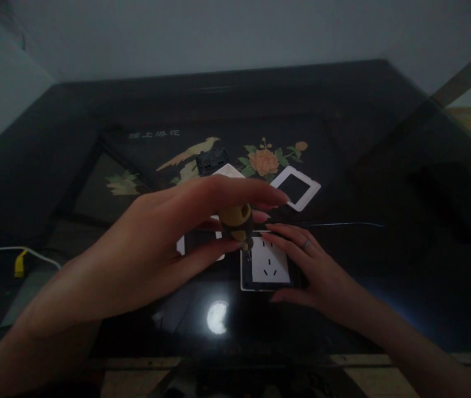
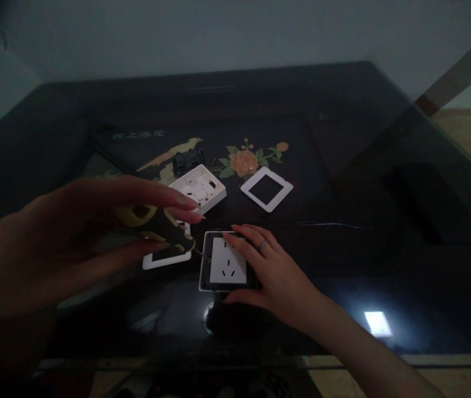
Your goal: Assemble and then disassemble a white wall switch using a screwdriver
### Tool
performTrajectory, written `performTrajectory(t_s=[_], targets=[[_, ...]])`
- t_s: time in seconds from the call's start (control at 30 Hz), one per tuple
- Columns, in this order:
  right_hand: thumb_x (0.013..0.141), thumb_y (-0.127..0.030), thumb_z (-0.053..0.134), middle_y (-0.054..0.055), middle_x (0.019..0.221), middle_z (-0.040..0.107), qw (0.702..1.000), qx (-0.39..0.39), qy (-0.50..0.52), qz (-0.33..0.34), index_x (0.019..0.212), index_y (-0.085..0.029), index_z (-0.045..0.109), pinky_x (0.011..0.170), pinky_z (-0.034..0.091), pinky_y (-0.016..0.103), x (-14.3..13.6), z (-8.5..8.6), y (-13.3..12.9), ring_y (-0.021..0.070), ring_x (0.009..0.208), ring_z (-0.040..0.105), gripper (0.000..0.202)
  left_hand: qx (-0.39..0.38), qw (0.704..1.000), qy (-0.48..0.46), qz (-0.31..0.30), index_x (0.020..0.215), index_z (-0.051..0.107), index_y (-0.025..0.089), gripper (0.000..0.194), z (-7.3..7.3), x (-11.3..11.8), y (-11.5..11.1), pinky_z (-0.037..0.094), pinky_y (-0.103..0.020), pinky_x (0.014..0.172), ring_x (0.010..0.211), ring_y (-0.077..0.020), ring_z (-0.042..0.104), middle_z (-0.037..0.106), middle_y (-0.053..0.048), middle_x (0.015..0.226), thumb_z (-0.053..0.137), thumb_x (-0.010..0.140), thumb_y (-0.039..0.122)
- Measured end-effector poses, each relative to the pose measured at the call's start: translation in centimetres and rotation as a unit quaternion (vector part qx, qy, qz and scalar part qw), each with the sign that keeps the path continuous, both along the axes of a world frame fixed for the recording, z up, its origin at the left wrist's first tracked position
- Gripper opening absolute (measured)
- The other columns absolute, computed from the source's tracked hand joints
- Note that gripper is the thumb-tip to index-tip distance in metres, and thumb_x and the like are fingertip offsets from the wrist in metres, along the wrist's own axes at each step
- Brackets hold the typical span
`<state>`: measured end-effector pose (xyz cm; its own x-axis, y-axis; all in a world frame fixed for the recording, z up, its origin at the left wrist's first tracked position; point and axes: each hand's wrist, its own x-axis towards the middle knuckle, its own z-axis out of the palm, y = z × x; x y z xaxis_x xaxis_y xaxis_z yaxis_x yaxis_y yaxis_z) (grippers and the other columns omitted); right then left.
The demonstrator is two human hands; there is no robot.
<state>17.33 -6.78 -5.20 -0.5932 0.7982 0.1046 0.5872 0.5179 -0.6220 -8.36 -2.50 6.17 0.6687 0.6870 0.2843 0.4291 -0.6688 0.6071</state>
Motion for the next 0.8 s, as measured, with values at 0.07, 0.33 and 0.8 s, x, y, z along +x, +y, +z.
performTrajectory(t_s=[0.07,0.33,0.8], targets=[[0.078,-0.047,0.075,0.015,0.15,0.042,1.0,-0.003,-0.003,0.0,0.149,-0.027,0.033,0.108,0.043,0.059,0.0,0.0,0.0,0.0342,0.138,0.039,0.085,0.023,1.0,0.004,-0.009,0.127,0.057,0.028,0.033,0.0,0.0,0.1,0.056,-0.02,0.091,0.101,-0.0125,0.069,0.07,0.005,0.118,0.062,0.095,0.025],[0.078,-0.047,0.075,0.014,0.145,0.048,1.0,0.023,0.006,-0.005,0.149,-0.029,0.035,0.101,0.049,0.059,0.0,0.0,0.0,0.0363,0.133,0.044,0.084,-0.001,0.998,0.012,-0.066,0.132,0.055,0.031,0.039,0.2,0.1,-0.5,0.056,-0.022,0.091,0.107,-0.0161,0.067,0.067,0.0,0.119,0.057,0.096,0.018],[0.078,-0.046,0.076,0.014,0.148,0.046,1.0,0.012,-0.006,-0.008,0.15,-0.028,0.033,0.101,0.049,0.058,0.0,-0.2,0.0,0.0355,0.135,0.043,0.085,-0.046,0.999,-0.015,-0.016,0.13,0.052,0.031,0.035,0.4,0.6,-1.3,0.057,-0.031,0.096,0.114,-0.02,0.066,0.069,0.002,0.119,0.056,0.097,0.021]])
